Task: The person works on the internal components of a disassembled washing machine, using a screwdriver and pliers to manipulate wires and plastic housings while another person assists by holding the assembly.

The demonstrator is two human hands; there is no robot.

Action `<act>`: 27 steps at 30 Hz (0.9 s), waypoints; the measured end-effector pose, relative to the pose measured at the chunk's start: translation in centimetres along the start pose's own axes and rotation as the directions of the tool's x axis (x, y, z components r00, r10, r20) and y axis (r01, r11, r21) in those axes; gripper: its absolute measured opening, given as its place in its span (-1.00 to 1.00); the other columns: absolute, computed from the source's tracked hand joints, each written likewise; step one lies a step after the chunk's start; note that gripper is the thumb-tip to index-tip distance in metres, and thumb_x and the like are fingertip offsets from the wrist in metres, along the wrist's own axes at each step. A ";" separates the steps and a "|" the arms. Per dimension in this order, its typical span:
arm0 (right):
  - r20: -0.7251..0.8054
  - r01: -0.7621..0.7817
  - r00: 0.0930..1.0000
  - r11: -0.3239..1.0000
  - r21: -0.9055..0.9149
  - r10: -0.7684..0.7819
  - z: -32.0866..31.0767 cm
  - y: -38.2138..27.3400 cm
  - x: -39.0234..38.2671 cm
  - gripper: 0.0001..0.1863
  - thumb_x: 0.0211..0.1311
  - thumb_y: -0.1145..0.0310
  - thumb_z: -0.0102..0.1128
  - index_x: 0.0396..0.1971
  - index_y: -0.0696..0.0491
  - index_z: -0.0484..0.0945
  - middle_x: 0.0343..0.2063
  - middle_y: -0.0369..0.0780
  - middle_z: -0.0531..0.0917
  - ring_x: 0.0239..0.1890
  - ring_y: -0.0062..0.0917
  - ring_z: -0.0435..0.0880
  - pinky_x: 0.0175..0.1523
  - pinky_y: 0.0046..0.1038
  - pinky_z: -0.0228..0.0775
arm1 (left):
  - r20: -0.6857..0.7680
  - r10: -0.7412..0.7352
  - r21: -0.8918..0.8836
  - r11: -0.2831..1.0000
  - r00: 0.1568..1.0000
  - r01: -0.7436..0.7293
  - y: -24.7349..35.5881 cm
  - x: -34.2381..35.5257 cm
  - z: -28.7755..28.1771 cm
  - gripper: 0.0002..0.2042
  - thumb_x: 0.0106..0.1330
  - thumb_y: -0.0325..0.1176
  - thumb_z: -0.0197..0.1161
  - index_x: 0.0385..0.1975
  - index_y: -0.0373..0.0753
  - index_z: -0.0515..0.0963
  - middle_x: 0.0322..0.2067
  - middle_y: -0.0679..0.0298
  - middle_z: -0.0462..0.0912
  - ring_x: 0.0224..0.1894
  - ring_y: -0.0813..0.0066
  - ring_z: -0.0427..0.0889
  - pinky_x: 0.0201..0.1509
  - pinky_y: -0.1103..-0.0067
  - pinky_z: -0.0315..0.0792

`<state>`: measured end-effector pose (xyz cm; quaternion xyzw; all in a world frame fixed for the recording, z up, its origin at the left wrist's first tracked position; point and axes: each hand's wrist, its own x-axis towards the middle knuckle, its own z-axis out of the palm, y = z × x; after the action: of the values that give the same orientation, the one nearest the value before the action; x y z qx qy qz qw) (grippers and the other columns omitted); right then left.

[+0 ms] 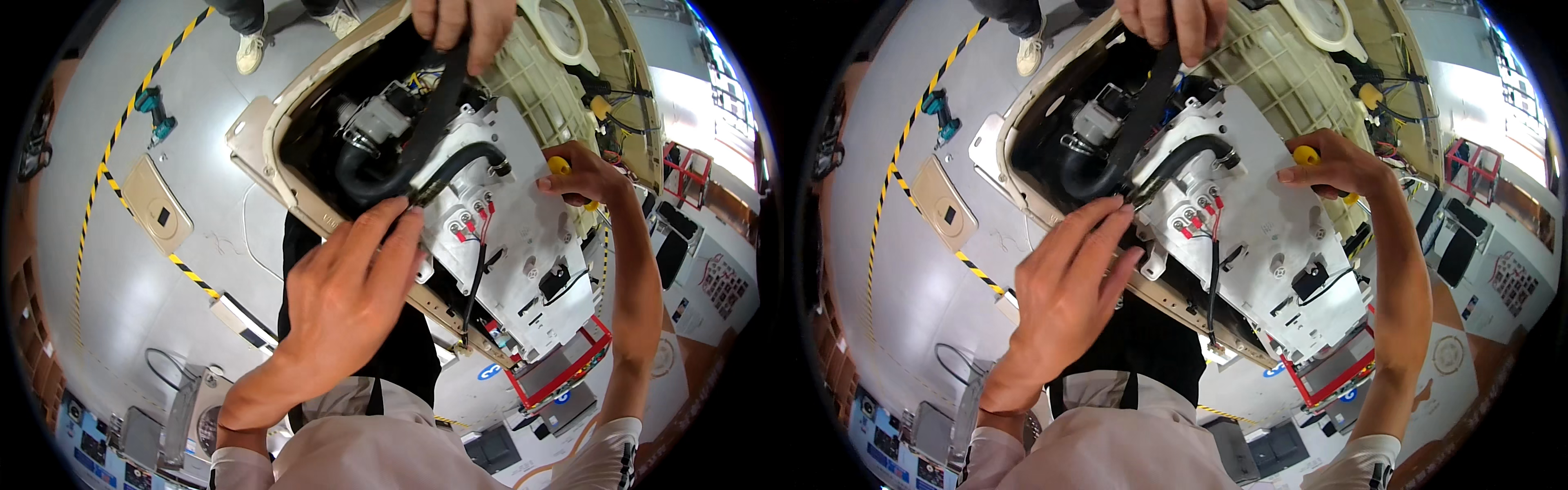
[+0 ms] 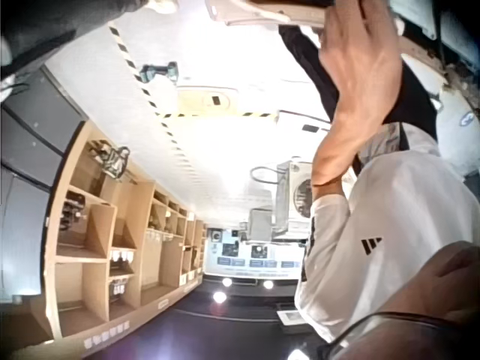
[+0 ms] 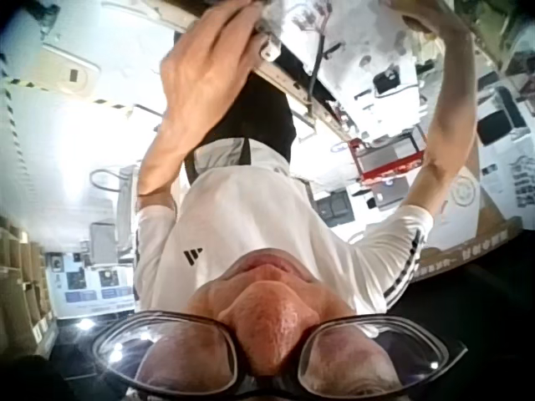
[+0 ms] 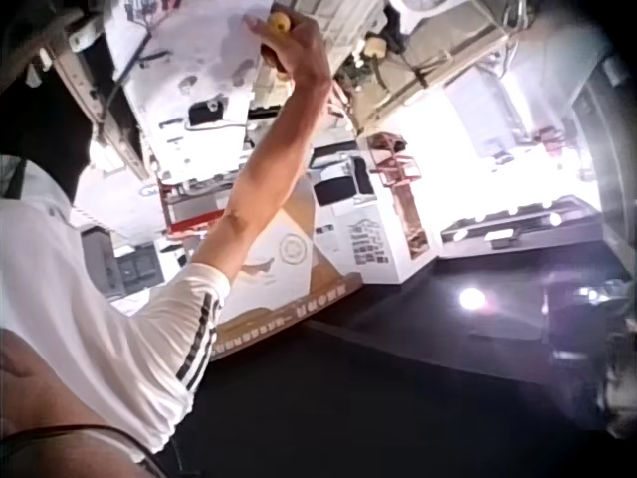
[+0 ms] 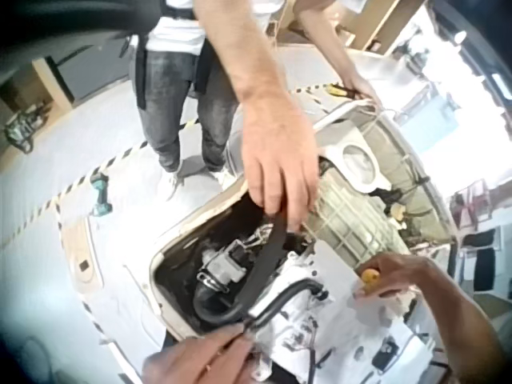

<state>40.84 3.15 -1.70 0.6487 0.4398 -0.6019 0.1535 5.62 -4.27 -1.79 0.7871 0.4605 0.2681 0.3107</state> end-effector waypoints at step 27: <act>-0.007 0.148 0.989 0.985 -0.091 -0.149 0.0 -0.6 -0.6 -0.42 0.02 -0.12 0.41 -0.34 0.18 0.64 -0.64 -0.27 0.52 -0.54 -0.53 0.49 -0.39 -0.37 0.32 | 0.184 0.380 0.243 0.876 0.907 -0.416 -1.0 9.6 -3.1 -0.73 -0.10 -0.53 0.37 -0.31 -0.26 0.65 -0.40 0.31 0.52 -0.36 0.35 0.50 -0.26 0.44 0.34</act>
<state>40.44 3.26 -0.99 0.6105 0.5147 -0.5868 0.1343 7.02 5.45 0.85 0.9164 0.3000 0.2072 0.1653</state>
